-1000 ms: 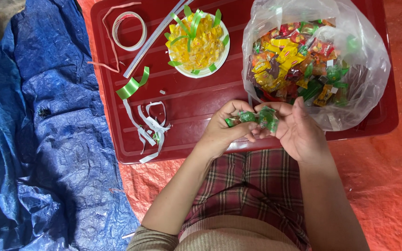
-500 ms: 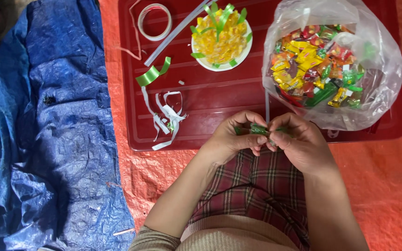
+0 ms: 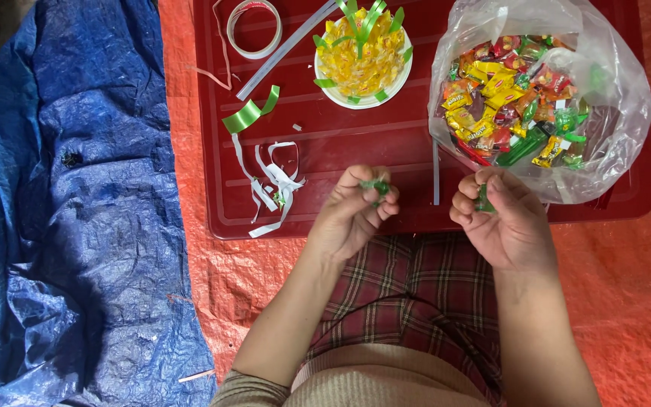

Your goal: The person attaches green ribbon pieces to a small bowl filled with yellow candies and sorts through various wrapped candies from a large plastic bag.

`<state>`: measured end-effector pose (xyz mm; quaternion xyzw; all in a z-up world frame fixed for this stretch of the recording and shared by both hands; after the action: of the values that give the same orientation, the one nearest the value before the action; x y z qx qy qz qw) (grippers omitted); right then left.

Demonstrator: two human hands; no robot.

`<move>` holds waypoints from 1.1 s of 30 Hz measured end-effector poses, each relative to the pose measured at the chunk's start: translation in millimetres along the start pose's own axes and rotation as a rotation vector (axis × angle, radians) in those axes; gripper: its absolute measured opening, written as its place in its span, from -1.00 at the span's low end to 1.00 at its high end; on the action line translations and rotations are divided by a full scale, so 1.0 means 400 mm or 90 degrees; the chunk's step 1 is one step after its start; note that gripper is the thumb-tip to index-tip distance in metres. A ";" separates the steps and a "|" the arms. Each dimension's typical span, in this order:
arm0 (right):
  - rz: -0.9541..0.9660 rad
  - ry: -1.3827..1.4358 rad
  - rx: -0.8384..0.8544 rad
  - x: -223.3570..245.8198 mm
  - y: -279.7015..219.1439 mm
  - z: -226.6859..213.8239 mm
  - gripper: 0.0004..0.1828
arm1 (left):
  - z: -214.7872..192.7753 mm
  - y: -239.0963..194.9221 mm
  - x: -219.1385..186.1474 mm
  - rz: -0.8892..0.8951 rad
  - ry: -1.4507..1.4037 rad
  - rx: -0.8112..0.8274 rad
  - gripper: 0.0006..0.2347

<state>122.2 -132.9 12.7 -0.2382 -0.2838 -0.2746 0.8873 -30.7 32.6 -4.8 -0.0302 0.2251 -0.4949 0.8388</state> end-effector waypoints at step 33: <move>-0.126 -0.259 -0.052 -0.049 -0.025 0.098 -0.64 | -0.003 -0.029 0.050 -0.090 -0.019 -0.004 -0.76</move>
<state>87.8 -110.7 31.5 -0.2957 -0.4674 -0.3180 0.7700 -32.4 10.1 -9.8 -0.0559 0.2111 -0.5520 0.8047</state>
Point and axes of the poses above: each hand's wrist, its own y-axis towards the middle knuckle, its own z-axis out of the palm, x = y × z, the point moved 3 cm from there along y, towards the middle knuckle, and after that the axes turned 10 degrees about -x, right-handed, at the moved point
